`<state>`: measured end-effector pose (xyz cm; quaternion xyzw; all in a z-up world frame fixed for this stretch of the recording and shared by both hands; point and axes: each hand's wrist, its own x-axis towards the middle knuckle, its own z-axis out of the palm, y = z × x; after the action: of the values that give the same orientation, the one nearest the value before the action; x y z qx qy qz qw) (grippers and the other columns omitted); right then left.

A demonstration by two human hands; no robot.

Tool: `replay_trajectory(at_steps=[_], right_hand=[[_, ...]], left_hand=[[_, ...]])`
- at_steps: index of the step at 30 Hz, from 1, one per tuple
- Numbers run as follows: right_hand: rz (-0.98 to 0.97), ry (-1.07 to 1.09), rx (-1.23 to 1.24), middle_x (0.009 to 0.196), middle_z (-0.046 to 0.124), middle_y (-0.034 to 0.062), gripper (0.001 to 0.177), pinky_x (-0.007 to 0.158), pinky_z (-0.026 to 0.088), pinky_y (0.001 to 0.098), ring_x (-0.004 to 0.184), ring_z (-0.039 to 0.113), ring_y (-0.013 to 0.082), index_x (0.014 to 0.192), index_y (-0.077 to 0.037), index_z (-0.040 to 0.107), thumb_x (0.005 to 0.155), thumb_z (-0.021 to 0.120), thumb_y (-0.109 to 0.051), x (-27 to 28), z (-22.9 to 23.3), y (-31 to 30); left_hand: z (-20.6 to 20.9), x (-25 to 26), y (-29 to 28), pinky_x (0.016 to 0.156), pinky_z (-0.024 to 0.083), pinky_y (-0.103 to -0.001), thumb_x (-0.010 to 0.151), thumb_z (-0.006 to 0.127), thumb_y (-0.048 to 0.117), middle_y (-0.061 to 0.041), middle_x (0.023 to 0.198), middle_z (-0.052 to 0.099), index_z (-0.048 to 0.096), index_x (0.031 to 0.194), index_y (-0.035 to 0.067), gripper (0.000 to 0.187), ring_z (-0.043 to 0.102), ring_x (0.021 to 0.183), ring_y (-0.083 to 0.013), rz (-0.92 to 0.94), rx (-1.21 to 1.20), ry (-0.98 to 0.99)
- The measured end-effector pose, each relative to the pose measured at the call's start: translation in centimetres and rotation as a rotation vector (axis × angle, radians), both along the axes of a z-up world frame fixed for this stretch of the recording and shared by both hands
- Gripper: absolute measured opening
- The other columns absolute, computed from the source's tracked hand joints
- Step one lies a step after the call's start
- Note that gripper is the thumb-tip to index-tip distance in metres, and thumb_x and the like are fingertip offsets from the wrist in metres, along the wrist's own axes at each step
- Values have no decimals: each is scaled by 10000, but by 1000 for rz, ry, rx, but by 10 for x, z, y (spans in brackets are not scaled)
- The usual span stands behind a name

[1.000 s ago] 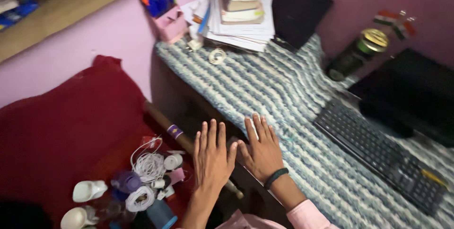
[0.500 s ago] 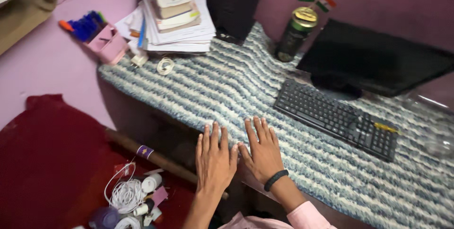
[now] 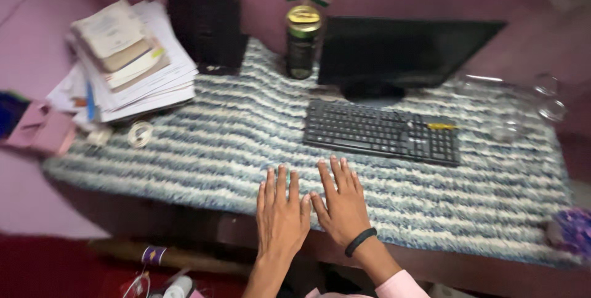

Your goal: The person repeatedly picks up cups and glasses from a desk and places them on a nearby red surface. They also move a small decorative item and a pen from the desk to the same surface. The person occasionally types on the keyboard between handling items.

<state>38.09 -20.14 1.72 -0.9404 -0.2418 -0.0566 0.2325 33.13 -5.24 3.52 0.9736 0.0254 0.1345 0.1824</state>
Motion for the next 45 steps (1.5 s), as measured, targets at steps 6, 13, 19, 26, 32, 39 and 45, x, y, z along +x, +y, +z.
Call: replay_trajectory(at_steps=[6, 13, 19, 26, 32, 39, 45], right_hand=[[-125, 26, 22, 1606, 315, 263, 643, 1169, 206, 567, 1489, 245, 459, 1554, -65, 372, 996, 544, -334, 1, 8, -27], [-244, -36, 58, 1575, 348, 278, 657, 1171, 229, 572, 1477, 279, 470, 1516, -40, 399, 934, 605, -265, 11, 21, -58], [-306, -61, 70, 1571, 353, 286, 683, 1175, 231, 578, 1475, 285, 481, 1518, -22, 400, 897, 618, -208, 30, 26, -82], [-403, -56, 122, 1568, 373, 270, 684, 1181, 224, 584, 1485, 282, 470, 1503, -49, 426, 878, 650, -214, 53, 22, -116], [-451, -98, 98, 1551, 401, 268, 696, 1173, 236, 593, 1466, 305, 479, 1477, -52, 460, 837, 671, -228, 77, 22, -148], [-553, -175, 103, 1504, 461, 266, 624, 1164, 282, 592, 1427, 378, 490, 1434, -43, 514, 857, 657, -233, 119, 14, -194], [-577, -156, -5, 1434, 530, 235, 539, 1164, 318, 580, 1397, 442, 454, 1363, -76, 576, 852, 667, -219, 164, -13, -254]], left_hand=[[-4, 22, -26, 1147, 259, -555, 952, 566, 304, -267, 1517, 446, 534, 1403, -24, 558, 341, 1441, -441, -130, 4, -35], [-1, 48, -55, 1151, 270, -564, 960, 562, 299, -255, 1499, 463, 564, 1379, -14, 523, 358, 1433, -447, -268, -26, -36], [5, 77, -86, 1166, 274, -565, 969, 552, 272, -260, 1515, 460, 583, 1365, -4, 484, 369, 1435, -450, -339, -48, -84], [8, 106, -122, 1167, 261, -567, 973, 555, 269, -265, 1512, 456, 574, 1371, -14, 489, 362, 1435, -456, -384, -70, -86], [15, 125, -156, 1171, 243, -578, 937, 576, 247, -259, 1516, 443, 564, 1376, -9, 508, 344, 1435, -468, -372, -54, -19], [19, 143, -177, 1168, 228, -586, 886, 624, 295, -283, 1518, 404, 543, 1380, -18, 590, 323, 1428, -491, -418, -86, 17], [8, 154, -186, 1148, 223, -588, 900, 620, 306, -294, 1532, 377, 534, 1384, -20, 590, 302, 1430, -493, -419, -87, 86]])
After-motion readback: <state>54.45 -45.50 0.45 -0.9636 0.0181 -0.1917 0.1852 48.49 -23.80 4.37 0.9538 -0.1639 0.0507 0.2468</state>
